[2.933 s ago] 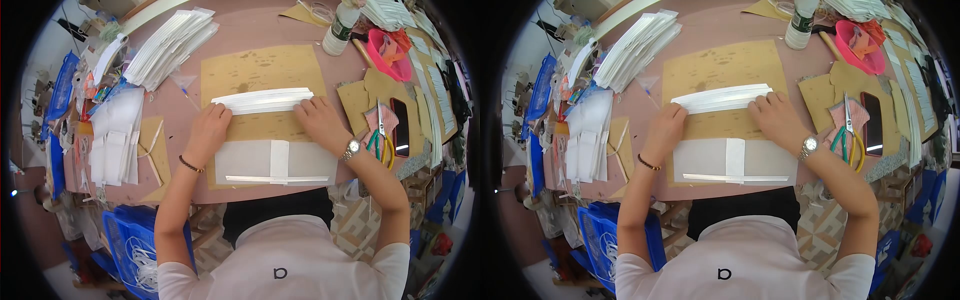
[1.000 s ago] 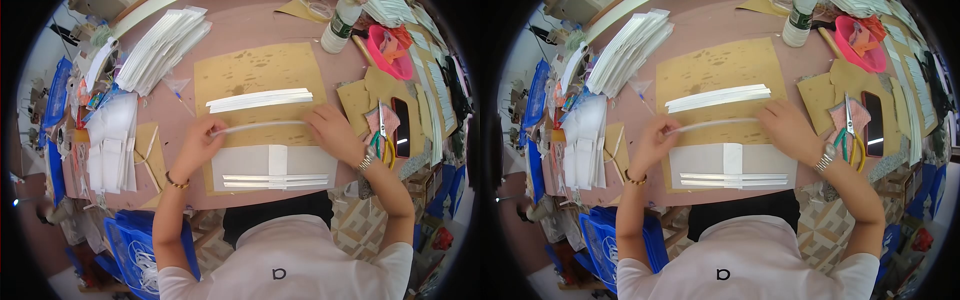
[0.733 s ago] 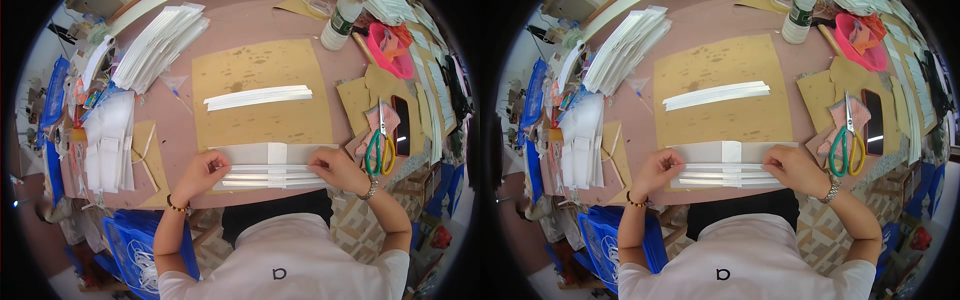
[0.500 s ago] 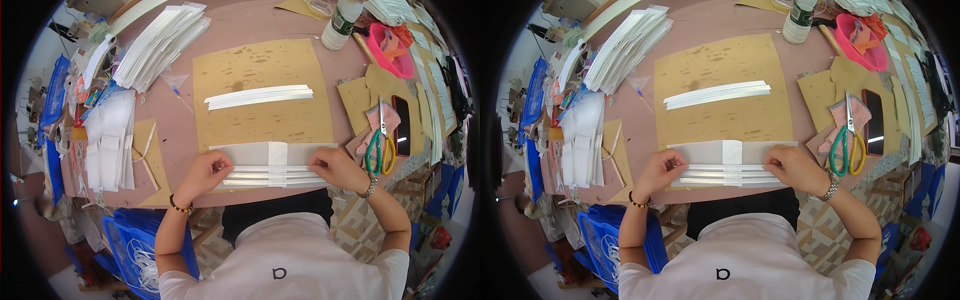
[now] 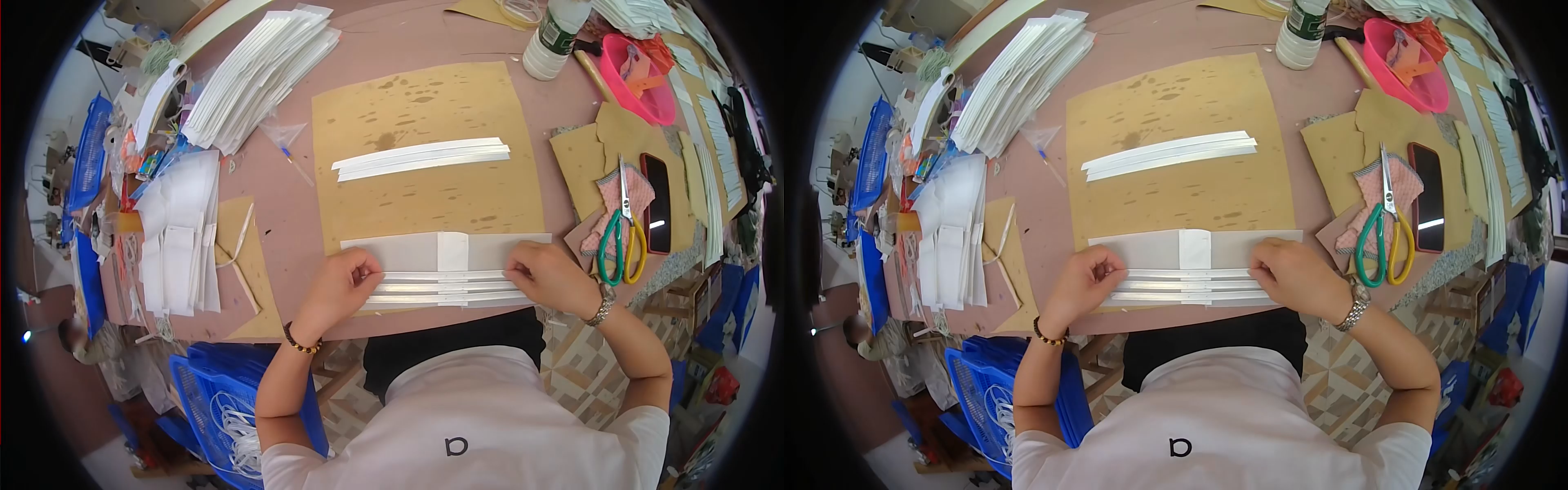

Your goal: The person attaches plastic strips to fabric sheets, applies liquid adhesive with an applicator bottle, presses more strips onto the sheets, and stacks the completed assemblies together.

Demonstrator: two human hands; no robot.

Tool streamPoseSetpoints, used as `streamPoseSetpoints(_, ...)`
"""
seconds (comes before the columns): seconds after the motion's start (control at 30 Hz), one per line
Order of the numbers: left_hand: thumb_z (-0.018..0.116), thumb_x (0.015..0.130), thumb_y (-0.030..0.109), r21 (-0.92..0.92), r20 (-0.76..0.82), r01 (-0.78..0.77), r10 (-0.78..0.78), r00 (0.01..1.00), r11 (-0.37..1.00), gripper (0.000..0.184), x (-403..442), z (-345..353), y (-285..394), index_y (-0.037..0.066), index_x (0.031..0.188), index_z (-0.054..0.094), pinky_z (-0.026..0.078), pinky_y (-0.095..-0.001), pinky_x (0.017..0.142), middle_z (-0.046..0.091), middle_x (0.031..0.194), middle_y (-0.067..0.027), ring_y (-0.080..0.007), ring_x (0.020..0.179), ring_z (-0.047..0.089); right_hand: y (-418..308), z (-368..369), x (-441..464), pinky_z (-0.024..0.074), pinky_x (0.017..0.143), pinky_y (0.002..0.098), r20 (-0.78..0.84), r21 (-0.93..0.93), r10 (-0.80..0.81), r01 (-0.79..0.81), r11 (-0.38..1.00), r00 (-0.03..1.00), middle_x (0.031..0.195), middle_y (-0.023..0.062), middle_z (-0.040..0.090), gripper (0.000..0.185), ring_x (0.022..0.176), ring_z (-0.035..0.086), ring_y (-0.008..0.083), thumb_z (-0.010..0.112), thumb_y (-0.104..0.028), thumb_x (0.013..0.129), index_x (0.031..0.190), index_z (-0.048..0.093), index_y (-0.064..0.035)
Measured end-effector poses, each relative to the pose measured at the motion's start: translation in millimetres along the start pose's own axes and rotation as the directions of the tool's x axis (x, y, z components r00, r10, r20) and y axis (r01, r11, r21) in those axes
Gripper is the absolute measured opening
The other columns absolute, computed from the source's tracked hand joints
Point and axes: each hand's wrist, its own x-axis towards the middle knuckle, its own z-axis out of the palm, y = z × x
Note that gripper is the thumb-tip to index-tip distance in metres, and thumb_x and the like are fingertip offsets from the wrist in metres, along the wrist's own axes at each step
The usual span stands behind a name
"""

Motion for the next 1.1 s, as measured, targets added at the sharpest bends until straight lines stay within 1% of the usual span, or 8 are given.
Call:
streamPoseSetpoints(0.1, 0.069, 0.080, 0.006, 0.061, 0.020, 0.052, -0.054, 0.998, 0.997, 0.010, -2, -1, 7, 0.002, 0.085, 0.061, 0.040, -0.0246, 0.054, 0.054, 0.070, -0.0003, -0.0091, 0.059, 0.048, -4, -1, -1, 0.0475, 0.067, 0.0383, 0.011, -0.125, 0.029, -0.028, 0.992, 1.000, 0.079, 0.0129, 0.057, 0.010, 0.074, 0.059, 0.0292, 0.066, -0.007, 0.076, 0.081, 0.058, -0.0025)
streamPoseSetpoints(0.17, 0.069, 0.077, 0.006, 0.514, -0.167, -0.072, 0.182, 0.969, 0.855, 0.019, -4, -2, 17, 0.000, 0.090, 0.058, 0.046, -0.0350, 0.063, 0.057, 0.088, -0.0111, -0.0259, 0.076, 0.058, -16, -14, 2, 0.0462, 0.075, 0.0393, -0.086, -0.505, -0.140, 0.078, 0.860, 0.986, 0.090, 0.0121, 0.056, 0.015, 0.084, 0.056, 0.0299, 0.068, -0.009, 0.074, 0.084, 0.058, -0.0041)
streamPoseSetpoints(0.27, 0.067, 0.073, 0.005, 0.611, -0.250, -0.124, 0.339, 0.907, 0.782, 0.022, 25, -13, 35, 0.000, 0.092, 0.056, 0.046, -0.0388, 0.071, 0.054, 0.096, -0.0129, -0.0316, 0.087, 0.055, 0, -24, 34, 0.0443, 0.080, 0.0388, -0.154, -0.585, -0.312, 0.167, 0.793, 0.938, 0.094, 0.0104, 0.054, 0.017, 0.089, 0.054, 0.0291, 0.064, -0.010, 0.075, 0.089, 0.057, -0.0041)
streamPoseSetpoints(0.5, 0.061, 0.069, 0.002, 0.863, -0.041, -0.248, 0.551, 0.833, 0.440, 0.016, 100, -28, 11, 0.002, 0.084, 0.054, 0.045, -0.0373, 0.076, 0.054, 0.089, -0.0099, -0.0278, 0.083, 0.053, 17, -26, 103, 0.0433, 0.082, 0.0370, -0.049, -0.793, -0.384, 0.198, 0.576, 0.922, 0.093, 0.0087, 0.055, 0.024, 0.091, 0.054, 0.0256, 0.053, -0.010, 0.078, 0.101, 0.054, -0.0032)
streamPoseSetpoints(0.7, 0.062, 0.075, -0.004, 0.591, -0.154, -0.369, 0.549, 0.821, 0.717, 0.012, 75, -35, 11, 0.003, 0.084, 0.059, 0.047, -0.0350, 0.070, 0.058, 0.080, -0.0065, -0.0211, 0.079, 0.057, 14, -31, 76, 0.0444, 0.080, 0.0368, -0.064, -0.716, -0.455, 0.276, 0.641, 0.888, 0.093, 0.0082, 0.058, 0.021, 0.091, 0.056, 0.0247, 0.054, -0.007, 0.080, 0.100, 0.056, -0.0028)
streamPoseSetpoints(0.77, 0.063, 0.084, -0.001, -0.276, -0.139, -0.186, 0.152, 0.979, 0.943, 0.005, 52, -28, 2, 0.002, 0.085, 0.060, 0.046, -0.0257, 0.066, 0.058, 0.076, 0.0004, -0.0107, 0.071, 0.056, 4, -28, 49, 0.0466, 0.071, 0.0346, -0.207, -0.286, -0.222, 0.158, 0.945, 0.953, 0.085, 0.0094, 0.058, 0.011, 0.080, 0.058, 0.0249, 0.059, -0.003, 0.082, 0.093, 0.058, -0.0013)
streamPoseSetpoints(0.87, 0.065, 0.086, 0.003, -0.330, 0.024, 0.027, -0.020, 1.000, 0.944, 0.005, 24, -19, 3, 0.002, 0.087, 0.061, 0.042, -0.0191, 0.065, 0.056, 0.078, 0.0052, -0.0020, 0.072, 0.050, -5, -25, 17, 0.0465, 0.062, 0.0325, -0.019, 0.181, 0.094, -0.089, 0.979, 0.995, 0.078, 0.0115, 0.057, 0.007, 0.069, 0.057, 0.0252, 0.063, -0.002, 0.082, 0.087, 0.059, 0.0005)
streamPoseSetpoints(1.1, 0.065, 0.085, 0.002, -0.268, 0.091, 0.100, -0.078, 0.993, 0.958, 0.004, 14, -7, -4, 0.003, 0.087, 0.061, 0.041, -0.0180, 0.061, 0.056, 0.077, 0.0050, -0.0018, 0.069, 0.048, -6, -13, 8, 0.0486, 0.066, 0.0359, 0.000, 0.072, 0.085, -0.085, 0.994, 0.996, 0.077, 0.0145, 0.060, 0.004, 0.071, 0.060, 0.0296, 0.059, -0.002, 0.081, 0.083, 0.059, 0.0012)
